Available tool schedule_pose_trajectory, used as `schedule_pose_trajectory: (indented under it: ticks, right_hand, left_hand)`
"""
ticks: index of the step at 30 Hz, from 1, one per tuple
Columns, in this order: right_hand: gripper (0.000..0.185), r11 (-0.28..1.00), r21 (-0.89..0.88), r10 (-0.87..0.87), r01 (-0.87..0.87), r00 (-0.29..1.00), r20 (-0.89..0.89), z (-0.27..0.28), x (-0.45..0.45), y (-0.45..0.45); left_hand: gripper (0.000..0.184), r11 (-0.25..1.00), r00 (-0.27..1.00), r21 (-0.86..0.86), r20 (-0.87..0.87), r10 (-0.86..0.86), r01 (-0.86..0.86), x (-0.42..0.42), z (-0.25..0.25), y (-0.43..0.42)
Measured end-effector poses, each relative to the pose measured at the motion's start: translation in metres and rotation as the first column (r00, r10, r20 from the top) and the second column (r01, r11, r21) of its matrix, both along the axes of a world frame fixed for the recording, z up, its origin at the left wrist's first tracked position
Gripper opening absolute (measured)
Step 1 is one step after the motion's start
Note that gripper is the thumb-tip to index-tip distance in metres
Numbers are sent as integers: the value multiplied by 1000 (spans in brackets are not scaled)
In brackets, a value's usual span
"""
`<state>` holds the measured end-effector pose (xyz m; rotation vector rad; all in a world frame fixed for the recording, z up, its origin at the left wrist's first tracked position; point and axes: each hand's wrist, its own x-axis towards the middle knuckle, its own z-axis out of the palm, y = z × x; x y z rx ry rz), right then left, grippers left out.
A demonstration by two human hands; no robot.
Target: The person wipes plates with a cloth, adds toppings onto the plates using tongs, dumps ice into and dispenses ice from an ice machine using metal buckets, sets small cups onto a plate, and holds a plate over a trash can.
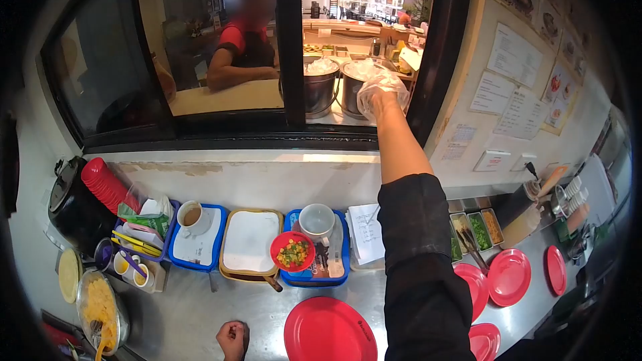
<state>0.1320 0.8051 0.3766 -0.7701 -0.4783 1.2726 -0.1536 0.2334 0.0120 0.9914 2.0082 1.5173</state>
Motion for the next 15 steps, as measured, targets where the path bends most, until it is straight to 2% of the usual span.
schedule_pose_trajectory:
  ticks: [5, 7, 8, 9, 11, 13, 14, 15]
  right_hand:
    - [18, 989, 134, -61, 63, 998, -14, 24, 10, -34]
    - [20, 982, 185, -59, 50, 997, 44, 42, 19, -65]
    - [10, 980, 191, -81, 49, 983, 166, 53, 26, -94]
    - [10, 978, 198, -99, 65, 982, 163, 60, 31, -110]
    - [13, 979, 204, -8, -27, 986, 168, 74, 50, -141]
    - [14, 953, 284, 48, -109, 976, 213, 76, 69, -188]
    - [13, 966, 233, 59, -113, 973, 224, 79, 79, -217]
    - [13, 977, 182, 63, -107, 970, 235, 81, 89, -252]
  left_hand:
    - [6, 1000, 1000, 10, 10, 18, -18, 2, 9, 2]
    - [6, 999, 999, 35, 22, 28, -29, 6, 10, 3]
    - [6, 998, 1000, 60, 25, 19, -21, 7, 12, 2]
    - [5, 996, 1000, 89, 27, 5, -8, 6, 13, 4]
    - [3, 994, 999, 100, -19, -44, 46, 0, -5, 6]
    - [3, 969, 989, 246, 138, -52, 16, -1, -14, 4]
    - [4, 961, 994, 271, 85, -72, 47, 0, -10, 3]
    - [6, 974, 948, 216, 292, -130, 68, -1, -4, -2]
